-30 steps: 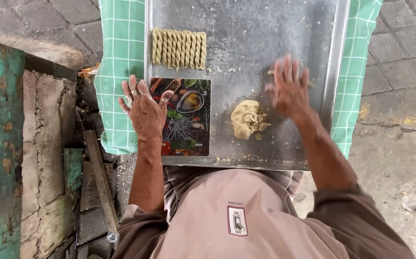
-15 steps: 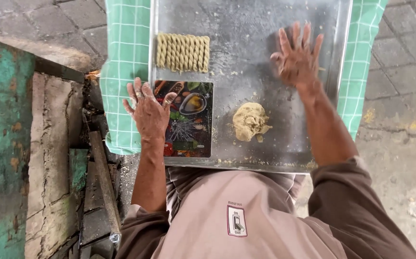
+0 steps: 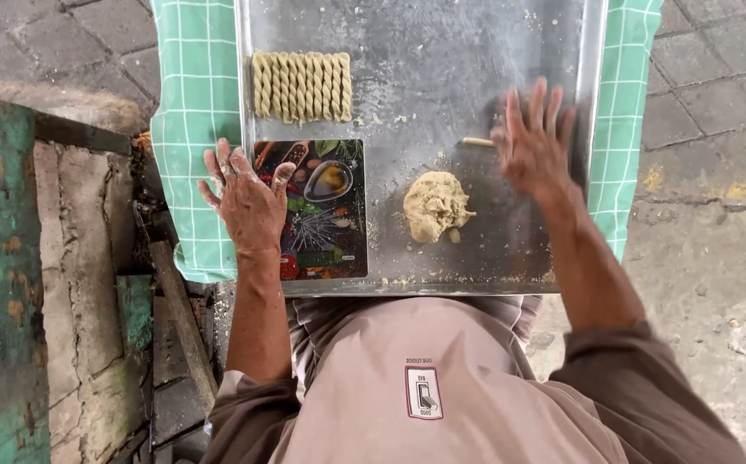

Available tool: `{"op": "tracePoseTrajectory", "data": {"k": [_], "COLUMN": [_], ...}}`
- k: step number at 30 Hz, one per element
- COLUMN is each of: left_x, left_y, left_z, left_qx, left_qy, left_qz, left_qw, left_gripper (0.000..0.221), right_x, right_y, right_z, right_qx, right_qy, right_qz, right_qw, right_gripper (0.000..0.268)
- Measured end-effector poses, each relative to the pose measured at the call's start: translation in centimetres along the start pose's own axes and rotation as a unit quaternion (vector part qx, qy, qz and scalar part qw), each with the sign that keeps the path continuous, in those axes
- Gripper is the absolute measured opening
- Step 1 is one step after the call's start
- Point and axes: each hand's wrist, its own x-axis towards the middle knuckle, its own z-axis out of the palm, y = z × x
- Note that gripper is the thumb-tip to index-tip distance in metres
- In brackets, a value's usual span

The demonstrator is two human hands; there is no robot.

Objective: The person is manually shaping dough by rolling it into thin strips and twisting them into a braided pattern on a metal tray.

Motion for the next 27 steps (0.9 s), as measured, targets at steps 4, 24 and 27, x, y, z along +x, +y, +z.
{"op": "tracePoseTrajectory", "data": {"k": [4,24,27], "left_x": [0.4,0.8,0.7], "left_y": [0.9,0.9,1.1], "left_z": [-1.7,-1.7,-2.0], "left_qx": [-0.023,0.000,0.000], "left_qy": [-0.052,-0.069,-0.047], "left_qz": [-0.037,-0.041,-0.031], "left_qw": [0.998,0.997,0.998], "left_gripper": [0.107,0.109,0.110], "right_x": [5.2,3.8,7.0], "right_y": [-0.4,-3.8,-4.6], "right_z": [-2.5,-0.1,-2.2], "right_qx": [-0.033,-0.081,-0.078], "right_qy": [0.002,-0.026,0.013], "right_qz": [-0.011,-0.091,-0.079], "right_qw": [0.999,0.992,0.994], "right_gripper": [0.071,0.073,0.089]}}
